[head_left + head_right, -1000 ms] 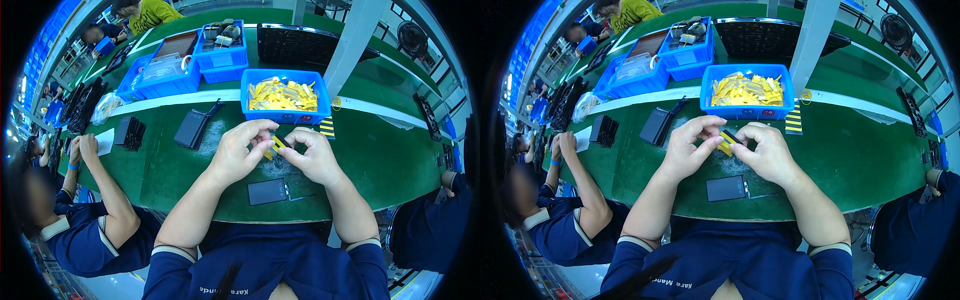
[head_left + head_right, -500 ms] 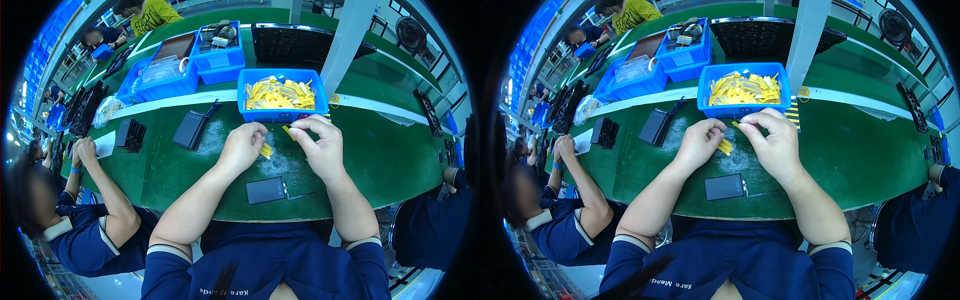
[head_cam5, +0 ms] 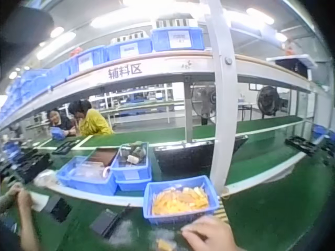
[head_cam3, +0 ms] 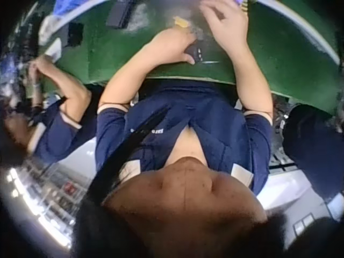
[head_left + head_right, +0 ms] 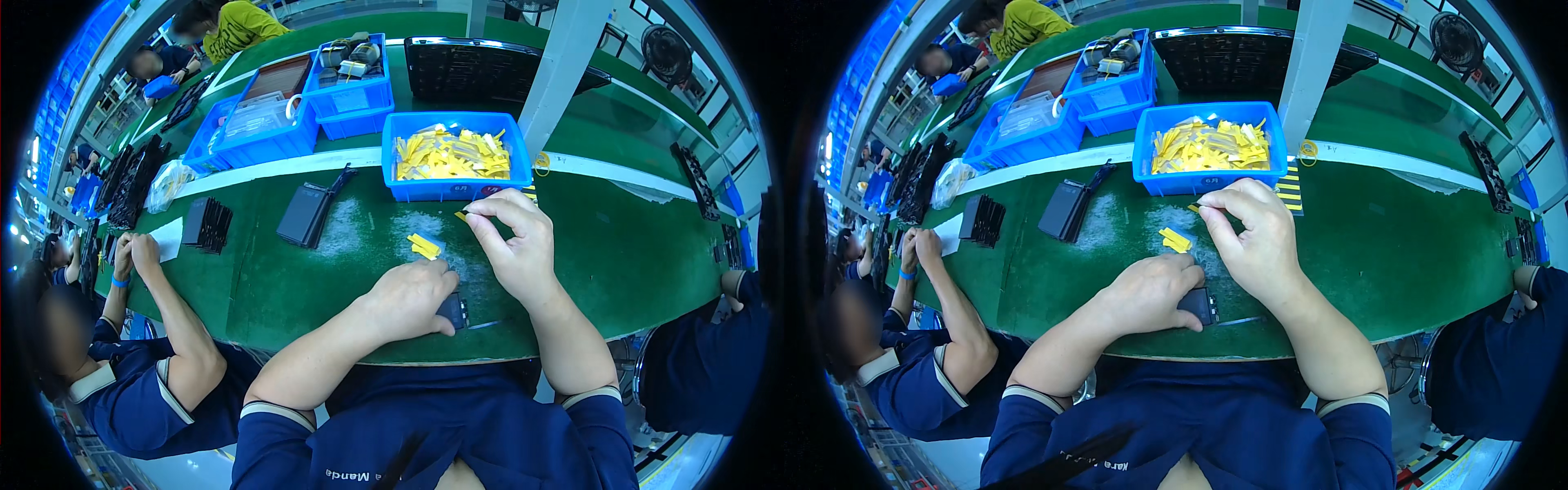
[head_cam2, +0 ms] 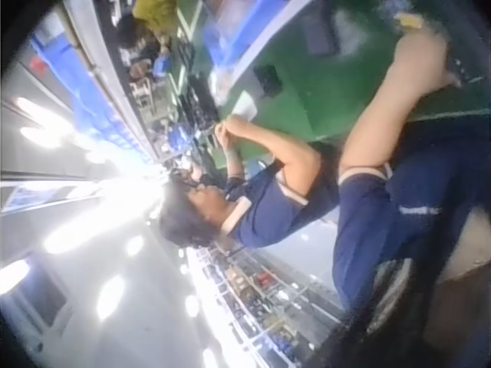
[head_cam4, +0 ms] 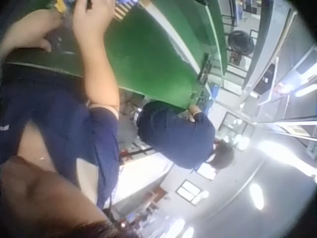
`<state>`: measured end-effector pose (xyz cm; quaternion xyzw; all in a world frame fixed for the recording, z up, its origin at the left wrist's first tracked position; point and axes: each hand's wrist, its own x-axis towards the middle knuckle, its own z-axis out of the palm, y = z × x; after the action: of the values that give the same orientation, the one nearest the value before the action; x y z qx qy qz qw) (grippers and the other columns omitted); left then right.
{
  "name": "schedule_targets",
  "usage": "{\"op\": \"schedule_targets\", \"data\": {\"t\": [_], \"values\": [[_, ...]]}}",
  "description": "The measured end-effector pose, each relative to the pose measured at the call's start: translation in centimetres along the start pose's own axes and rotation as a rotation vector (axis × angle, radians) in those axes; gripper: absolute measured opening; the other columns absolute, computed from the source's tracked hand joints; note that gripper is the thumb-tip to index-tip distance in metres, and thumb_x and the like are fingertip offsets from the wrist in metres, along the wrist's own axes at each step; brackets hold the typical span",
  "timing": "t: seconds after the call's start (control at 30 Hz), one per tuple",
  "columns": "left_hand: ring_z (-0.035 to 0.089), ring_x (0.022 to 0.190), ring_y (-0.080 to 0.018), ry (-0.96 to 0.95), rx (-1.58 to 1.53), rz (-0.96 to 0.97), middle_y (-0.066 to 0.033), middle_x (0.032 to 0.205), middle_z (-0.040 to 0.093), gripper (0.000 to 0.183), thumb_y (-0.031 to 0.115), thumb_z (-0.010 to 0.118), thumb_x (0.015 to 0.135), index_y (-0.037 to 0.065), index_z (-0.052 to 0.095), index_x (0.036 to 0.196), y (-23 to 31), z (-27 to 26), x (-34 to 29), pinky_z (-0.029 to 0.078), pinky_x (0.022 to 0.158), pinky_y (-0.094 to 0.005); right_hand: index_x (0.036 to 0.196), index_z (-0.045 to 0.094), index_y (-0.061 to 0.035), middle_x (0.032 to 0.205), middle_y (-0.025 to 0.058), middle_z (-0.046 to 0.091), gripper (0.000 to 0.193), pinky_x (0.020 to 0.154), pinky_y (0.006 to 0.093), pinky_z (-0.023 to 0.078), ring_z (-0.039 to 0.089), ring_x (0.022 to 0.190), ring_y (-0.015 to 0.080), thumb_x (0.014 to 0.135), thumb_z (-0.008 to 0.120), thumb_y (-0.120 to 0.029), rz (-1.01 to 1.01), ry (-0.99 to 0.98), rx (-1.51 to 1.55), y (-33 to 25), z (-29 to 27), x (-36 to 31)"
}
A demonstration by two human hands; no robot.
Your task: The person sits at a green workbench in a factory setting and repeatedly applies yellow adhesive strips to small black rectangular electronic components. They pick up a component, peel a strip from a roll, apply it to the component's surface, and place the finished item into a blue bin.
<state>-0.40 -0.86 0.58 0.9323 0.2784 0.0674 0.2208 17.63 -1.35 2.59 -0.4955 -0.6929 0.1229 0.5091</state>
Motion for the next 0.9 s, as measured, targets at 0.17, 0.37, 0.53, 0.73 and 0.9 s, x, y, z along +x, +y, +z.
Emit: {"op": "schedule_targets", "data": {"t": [0.17, 0.37, 0.53, 0.73, 0.9], "values": [[0.061, 0.079, -0.0227, 0.210, -0.356, -0.168, -0.0126, 0.085, 0.061, 0.025, 0.015, 0.069, 0.081, 0.000, 0.056, 0.096, -1.1, -0.2, 0.5, 0.048, 0.072, -0.0342, 0.083, 0.070, -0.0023, 0.079, 0.0094, 0.067, 0.007, 0.083, 0.0358, 0.046, 0.063, 0.076, 0.0228, 0.076, 0.070, -0.005, -0.034, 0.003, 0.049, 0.5, 0.2, 0.0], [0.055, 0.083, -0.0051, 0.410, -0.960, -0.232, -0.0009, 0.091, 0.062, 0.013, 0.009, 0.054, 0.095, 0.000, 0.054, 0.105, -2.3, 0.0, 0.8, 0.046, 0.074, -0.0222, 0.082, 0.071, -0.0036, 0.080, 0.0087, 0.068, 0.007, 0.099, 0.0405, 0.039, 0.065, 0.079, 0.0217, 0.077, 0.070, -0.008, 0.076, -0.104, 0.074, 0.5, 0.0, 0.1], [0.056, 0.086, -0.0052, 0.353, -0.926, -0.217, -0.0020, 0.094, 0.063, 0.019, 0.011, 0.052, 0.096, 0.000, 0.054, 0.112, -2.2, -0.4, 0.6, 0.046, 0.076, -0.0213, 0.082, 0.072, -0.0048, 0.079, 0.0078, 0.068, 0.008, 0.101, 0.0421, 0.038, 0.065, 0.079, 0.0213, 0.076, 0.070, -0.009, 0.069, -0.130, 0.094, 0.8, 0.2, -0.1], [0.056, 0.085, -0.0048, 0.348, -0.979, -0.240, -0.0014, 0.094, 0.063, 0.020, 0.012, 0.053, 0.096, 0.000, 0.055, 0.112, -2.2, -0.3, 0.6, 0.045, 0.076, -0.0214, 0.081, 0.072, -0.0044, 0.078, 0.0078, 0.067, 0.009, 0.100, 0.0413, 0.039, 0.064, 0.078, 0.0212, 0.075, 0.072, -0.011, 0.126, -0.156, 0.141, 0.9, 0.1, -0.2], [0.059, 0.072, -0.0077, 0.440, -0.960, -0.193, -0.0050, 0.080, 0.065, 0.016, 0.012, 0.056, 0.093, 0.002, 0.059, 0.105, -2.1, -0.1, 0.7, 0.047, 0.066, -0.0250, 0.080, 0.072, -0.0036, 0.076, 0.0084, 0.066, 0.009, 0.098, 0.0408, 0.040, 0.064, 0.076, 0.0217, 0.074, 0.072, -0.010, 0.057, -0.138, 0.065, 0.8, 0.3, -0.1]]}}
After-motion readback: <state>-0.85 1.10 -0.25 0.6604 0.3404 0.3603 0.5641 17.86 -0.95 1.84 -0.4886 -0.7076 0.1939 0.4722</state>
